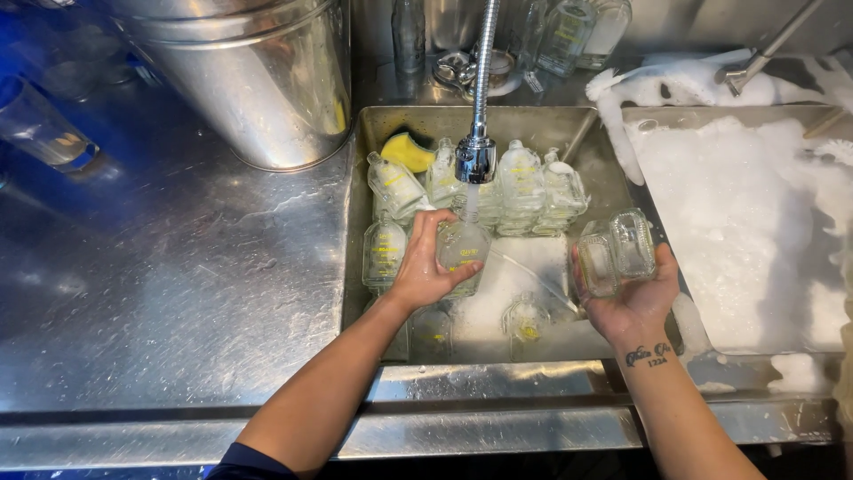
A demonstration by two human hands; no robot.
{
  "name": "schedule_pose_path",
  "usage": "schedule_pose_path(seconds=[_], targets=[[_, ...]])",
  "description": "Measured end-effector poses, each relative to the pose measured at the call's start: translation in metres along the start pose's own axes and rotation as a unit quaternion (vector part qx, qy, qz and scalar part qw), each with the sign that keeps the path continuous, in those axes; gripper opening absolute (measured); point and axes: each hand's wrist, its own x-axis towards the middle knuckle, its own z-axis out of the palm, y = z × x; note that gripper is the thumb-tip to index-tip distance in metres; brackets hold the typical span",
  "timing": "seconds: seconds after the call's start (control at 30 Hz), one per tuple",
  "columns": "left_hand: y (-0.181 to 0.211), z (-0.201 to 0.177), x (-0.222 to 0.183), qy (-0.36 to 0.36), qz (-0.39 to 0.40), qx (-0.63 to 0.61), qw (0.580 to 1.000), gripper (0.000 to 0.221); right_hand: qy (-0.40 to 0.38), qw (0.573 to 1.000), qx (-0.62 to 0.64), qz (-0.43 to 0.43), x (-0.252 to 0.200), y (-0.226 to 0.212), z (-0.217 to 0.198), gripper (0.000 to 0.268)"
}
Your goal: Rinsing glass bottles under a faucet and placing them into a plastic crate for storage or further processing.
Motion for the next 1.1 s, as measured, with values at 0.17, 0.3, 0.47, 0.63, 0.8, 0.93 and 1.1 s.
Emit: schedule_pose_path(seconds=[0.17,0.3,0.47,0.63,0.8,0.93,1.1], targets=[[-0.001,0.0,0.0,0.001,-0.001,0.002,1.0,0.075,0.004,1.0,-0.007,-0.002,0.004,0.0,-0.004,0.08],[0.0,-0.001,0.0,-0.005,-0.006,0.005,1.0,0.074,0.013,1.0,-0.012,-0.003,0.002,0.0,-0.003,0.077],[0.002,-0.001,0.0,-0.008,-0.007,0.003,1.0,0.074,0.017,1.0,-0.017,-0.006,0.005,0.001,-0.007,0.077],[-0.003,0.002,0.001,-0.003,-0.022,-0.011,1.0,0.076,0.024,1.0,-0.019,-0.007,0.006,0.001,-0.008,0.078],[-0.001,0.01,0.024,0.015,-0.226,-0.252,0.941,0.09,0.019,1.0,0.008,0.005,0.018,-0.005,-0.019,0.078],[-0.035,0.018,0.05,-0.007,-0.278,-0.333,0.901,0.099,0.014,1.0,0.023,0.005,0.015,-0.004,-0.016,0.074],[-0.01,0.007,0.062,-0.208,-0.21,-0.175,0.939,0.089,0.004,1.0,0.006,0.008,0.02,-0.01,-0.017,0.072]])
